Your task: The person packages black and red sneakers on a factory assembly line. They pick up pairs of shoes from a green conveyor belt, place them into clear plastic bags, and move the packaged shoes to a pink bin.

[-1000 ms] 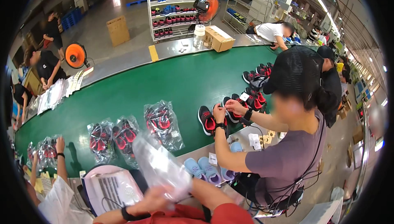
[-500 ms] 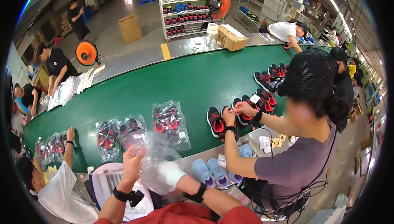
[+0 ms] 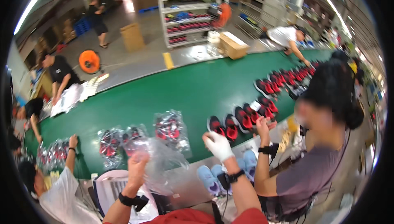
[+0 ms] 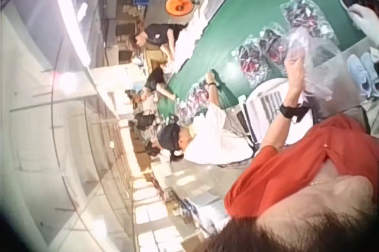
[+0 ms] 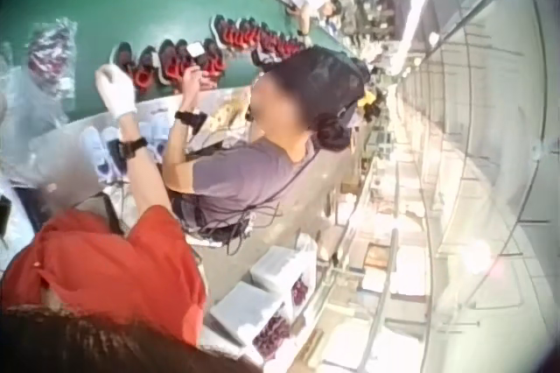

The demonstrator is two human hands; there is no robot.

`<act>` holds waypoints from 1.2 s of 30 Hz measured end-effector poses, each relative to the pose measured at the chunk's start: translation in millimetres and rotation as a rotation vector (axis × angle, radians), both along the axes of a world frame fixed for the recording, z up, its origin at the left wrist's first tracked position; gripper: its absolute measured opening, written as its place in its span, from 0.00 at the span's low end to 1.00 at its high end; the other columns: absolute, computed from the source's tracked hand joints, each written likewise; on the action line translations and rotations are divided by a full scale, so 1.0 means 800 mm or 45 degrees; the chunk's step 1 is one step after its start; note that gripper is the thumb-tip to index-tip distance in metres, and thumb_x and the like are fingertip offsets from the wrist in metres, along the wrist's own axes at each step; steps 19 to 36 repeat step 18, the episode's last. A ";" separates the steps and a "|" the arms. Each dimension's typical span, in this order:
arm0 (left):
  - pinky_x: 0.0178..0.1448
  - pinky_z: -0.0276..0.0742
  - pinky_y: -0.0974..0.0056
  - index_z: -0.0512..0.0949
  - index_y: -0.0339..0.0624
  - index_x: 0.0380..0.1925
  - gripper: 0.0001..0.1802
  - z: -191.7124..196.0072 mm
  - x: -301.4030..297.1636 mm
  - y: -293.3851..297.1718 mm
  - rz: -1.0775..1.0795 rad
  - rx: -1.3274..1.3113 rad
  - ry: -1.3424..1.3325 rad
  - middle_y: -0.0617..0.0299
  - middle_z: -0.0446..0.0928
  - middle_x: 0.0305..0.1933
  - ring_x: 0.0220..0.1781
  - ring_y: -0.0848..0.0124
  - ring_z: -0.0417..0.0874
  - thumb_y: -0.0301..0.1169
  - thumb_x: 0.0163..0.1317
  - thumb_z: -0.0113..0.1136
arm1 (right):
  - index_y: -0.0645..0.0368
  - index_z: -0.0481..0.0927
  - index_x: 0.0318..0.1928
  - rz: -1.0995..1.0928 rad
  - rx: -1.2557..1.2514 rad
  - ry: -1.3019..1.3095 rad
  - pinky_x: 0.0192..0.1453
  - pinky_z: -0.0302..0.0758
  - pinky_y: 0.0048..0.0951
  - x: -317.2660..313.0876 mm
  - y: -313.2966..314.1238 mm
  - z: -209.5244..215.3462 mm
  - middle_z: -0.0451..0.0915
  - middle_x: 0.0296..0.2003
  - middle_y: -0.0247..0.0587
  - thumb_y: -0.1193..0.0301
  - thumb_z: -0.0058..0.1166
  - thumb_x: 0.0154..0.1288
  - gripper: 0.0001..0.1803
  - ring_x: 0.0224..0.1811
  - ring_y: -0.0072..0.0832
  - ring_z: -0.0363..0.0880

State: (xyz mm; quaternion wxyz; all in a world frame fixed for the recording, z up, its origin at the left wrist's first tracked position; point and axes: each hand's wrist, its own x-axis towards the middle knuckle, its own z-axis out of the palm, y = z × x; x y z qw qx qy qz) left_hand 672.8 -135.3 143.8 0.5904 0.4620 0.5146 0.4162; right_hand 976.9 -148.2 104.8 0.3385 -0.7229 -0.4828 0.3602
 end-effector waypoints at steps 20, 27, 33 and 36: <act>0.41 0.68 0.71 0.77 0.37 0.40 0.10 -0.054 0.067 0.026 0.052 -0.115 0.259 0.69 0.76 0.33 0.35 0.80 0.72 0.27 0.58 0.58 | 0.50 0.82 0.34 -0.041 -0.475 -0.024 0.66 0.61 0.34 0.122 0.031 -0.145 0.77 0.45 0.60 0.41 0.54 0.50 0.26 0.52 0.44 0.77; 0.41 0.68 0.71 0.77 0.37 0.40 0.10 -0.054 0.067 0.026 0.052 -0.115 0.259 0.69 0.76 0.33 0.35 0.80 0.72 0.27 0.58 0.58 | 0.50 0.82 0.34 -0.041 -0.475 -0.024 0.66 0.61 0.34 0.122 0.031 -0.145 0.77 0.45 0.60 0.41 0.54 0.50 0.26 0.52 0.44 0.77; 0.41 0.68 0.71 0.77 0.37 0.40 0.10 -0.054 0.067 0.026 0.052 -0.115 0.259 0.69 0.76 0.33 0.35 0.80 0.72 0.27 0.58 0.58 | 0.50 0.82 0.34 -0.041 -0.475 -0.024 0.66 0.61 0.34 0.122 0.031 -0.145 0.77 0.45 0.60 0.41 0.54 0.50 0.26 0.52 0.44 0.77; 0.41 0.68 0.71 0.77 0.37 0.40 0.10 -0.054 0.067 0.026 0.052 -0.115 0.259 0.69 0.76 0.33 0.35 0.80 0.72 0.27 0.58 0.58 | 0.50 0.82 0.34 -0.041 -0.475 -0.024 0.66 0.61 0.34 0.122 0.031 -0.145 0.77 0.45 0.60 0.41 0.54 0.50 0.26 0.52 0.44 0.77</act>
